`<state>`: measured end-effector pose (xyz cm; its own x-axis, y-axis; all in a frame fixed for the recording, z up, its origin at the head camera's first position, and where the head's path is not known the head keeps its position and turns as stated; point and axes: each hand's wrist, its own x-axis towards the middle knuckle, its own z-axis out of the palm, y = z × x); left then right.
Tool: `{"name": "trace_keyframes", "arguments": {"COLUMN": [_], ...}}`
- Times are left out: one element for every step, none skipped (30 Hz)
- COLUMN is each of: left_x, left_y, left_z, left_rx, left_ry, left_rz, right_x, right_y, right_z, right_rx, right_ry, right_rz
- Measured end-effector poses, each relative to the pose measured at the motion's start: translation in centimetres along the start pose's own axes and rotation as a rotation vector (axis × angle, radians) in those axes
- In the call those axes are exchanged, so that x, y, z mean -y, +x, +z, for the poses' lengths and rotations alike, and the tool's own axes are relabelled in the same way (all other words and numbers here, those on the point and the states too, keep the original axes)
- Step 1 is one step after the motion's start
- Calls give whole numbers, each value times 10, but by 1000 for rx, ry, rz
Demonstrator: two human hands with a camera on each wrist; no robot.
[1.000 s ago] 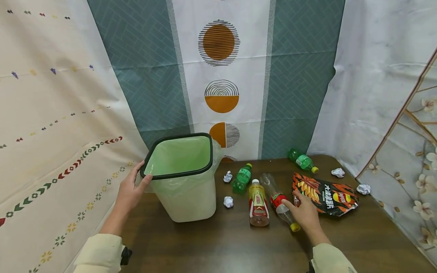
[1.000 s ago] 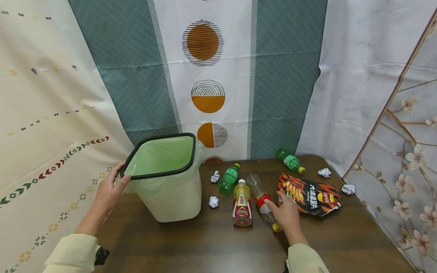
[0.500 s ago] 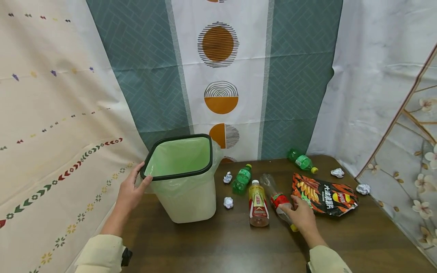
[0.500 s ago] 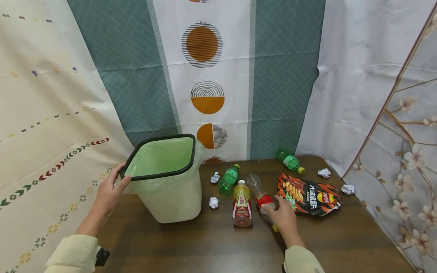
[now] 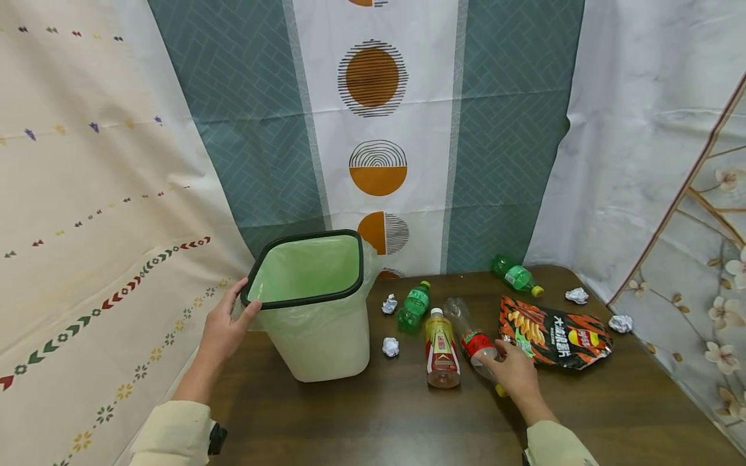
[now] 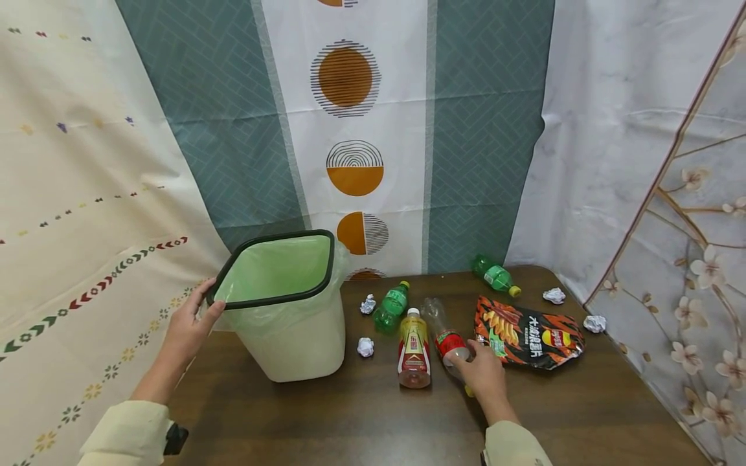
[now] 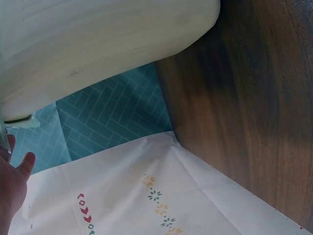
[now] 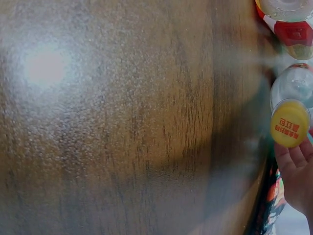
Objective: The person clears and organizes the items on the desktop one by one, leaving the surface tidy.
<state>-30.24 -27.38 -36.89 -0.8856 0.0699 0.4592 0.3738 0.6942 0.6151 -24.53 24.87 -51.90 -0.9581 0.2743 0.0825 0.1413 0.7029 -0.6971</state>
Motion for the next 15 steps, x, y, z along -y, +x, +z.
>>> {"name": "trace_keyframes", "arguments": {"left_x": [0,1,1,1,1,1,1,2,2,2,2,2,2,2,2], "left_y": [0,0,0,0,0,0,0,0,0,0,0,0,0,0,0], "left_z": [0,0,0,1,1,1,1,1,1,1,1,1,0,0,0], "left_rx": [-2,-4,-6,-7,-8,-9,-10,-10,-10,-11,-11,-11,-9,-7,-6], "left_ry": [0,0,0,0,-1,-2,-3,-4,-5,-6,-7,-7,-6,-5,-4], "left_rz": [1,2,3,5,7,9,10,11,10,10,9,6,4,3,2], "right_x": [0,0,0,-1,0,0,0,0,0,0,1,1,2,2,2], "right_y": [0,0,0,0,-1,-1,-1,-1,-1,-1,-1,-1,-1,-1,-1], "right_z": [0,1,1,1,1,1,1,1,1,1,1,1,0,0,0], "right_rx": [3,7,11,14,16,19,23,26,28,30,33,36,38,39,39], "right_ry": [-5,-7,-8,-10,-12,-13,-13,-14,-15,-12,-8,-4,-4,-1,0], "right_rz": [3,9,16,21,24,28,33,36,37,41,46,53,57,61,64]}}
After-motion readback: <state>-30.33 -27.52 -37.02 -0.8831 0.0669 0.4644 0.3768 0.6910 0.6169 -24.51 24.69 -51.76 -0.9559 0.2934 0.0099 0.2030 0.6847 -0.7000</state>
